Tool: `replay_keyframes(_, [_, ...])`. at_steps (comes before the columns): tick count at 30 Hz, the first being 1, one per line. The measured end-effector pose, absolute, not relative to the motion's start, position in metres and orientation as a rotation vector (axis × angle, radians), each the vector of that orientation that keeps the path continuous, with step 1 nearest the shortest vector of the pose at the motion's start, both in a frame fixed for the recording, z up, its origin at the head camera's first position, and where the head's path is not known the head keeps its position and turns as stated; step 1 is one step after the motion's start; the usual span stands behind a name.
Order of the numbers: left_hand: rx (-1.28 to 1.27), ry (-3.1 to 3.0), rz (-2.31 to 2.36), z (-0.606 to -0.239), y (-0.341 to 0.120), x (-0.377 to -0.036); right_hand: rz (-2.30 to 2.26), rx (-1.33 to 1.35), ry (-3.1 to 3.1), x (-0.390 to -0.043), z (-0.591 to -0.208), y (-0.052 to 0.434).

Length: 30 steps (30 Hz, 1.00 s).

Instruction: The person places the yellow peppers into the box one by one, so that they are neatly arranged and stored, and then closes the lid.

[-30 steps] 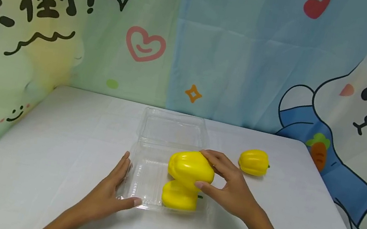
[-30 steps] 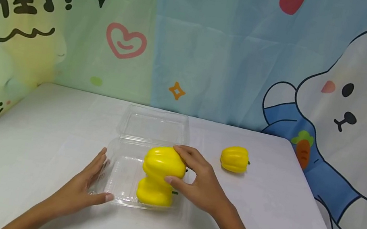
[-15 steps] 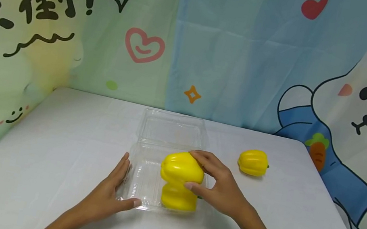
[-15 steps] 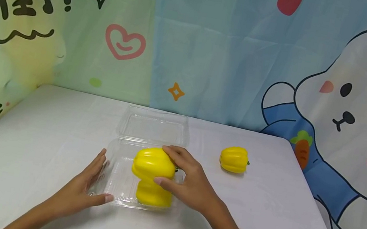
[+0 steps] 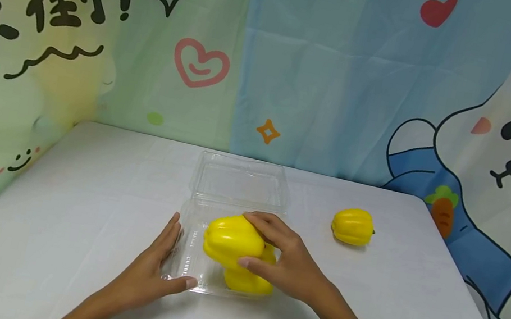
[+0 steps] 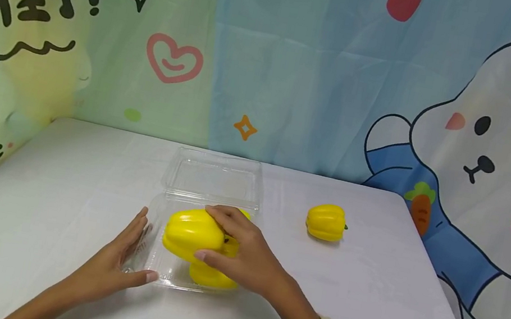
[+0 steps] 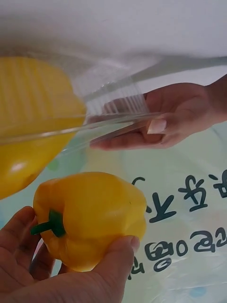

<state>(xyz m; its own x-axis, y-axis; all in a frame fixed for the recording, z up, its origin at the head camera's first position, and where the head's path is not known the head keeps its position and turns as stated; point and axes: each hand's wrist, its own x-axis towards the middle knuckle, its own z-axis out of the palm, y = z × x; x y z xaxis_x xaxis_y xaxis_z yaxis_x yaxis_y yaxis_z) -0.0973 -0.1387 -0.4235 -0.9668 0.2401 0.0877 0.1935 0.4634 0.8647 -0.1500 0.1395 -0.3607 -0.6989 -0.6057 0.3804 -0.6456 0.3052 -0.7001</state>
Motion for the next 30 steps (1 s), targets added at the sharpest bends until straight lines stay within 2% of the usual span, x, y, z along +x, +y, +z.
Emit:
replay_keyframes(9, [0.407, 2.656, 1.552, -0.424, -0.139, -0.096, 1.335, 1.275, -2.471, -0.15, -0.367, 0.124])
replay_keyframes(19, [0.405, 2.658, 1.541, -0.423, -0.138, -0.096, 1.349, 1.198, -2.514, -0.15, -0.368, 0.109])
replay_keyframes(30, [0.408, 2.661, 1.532, -0.424, -0.138, -0.097, 1.255, 1.25, -2.639, -0.151, -0.37, 0.1])
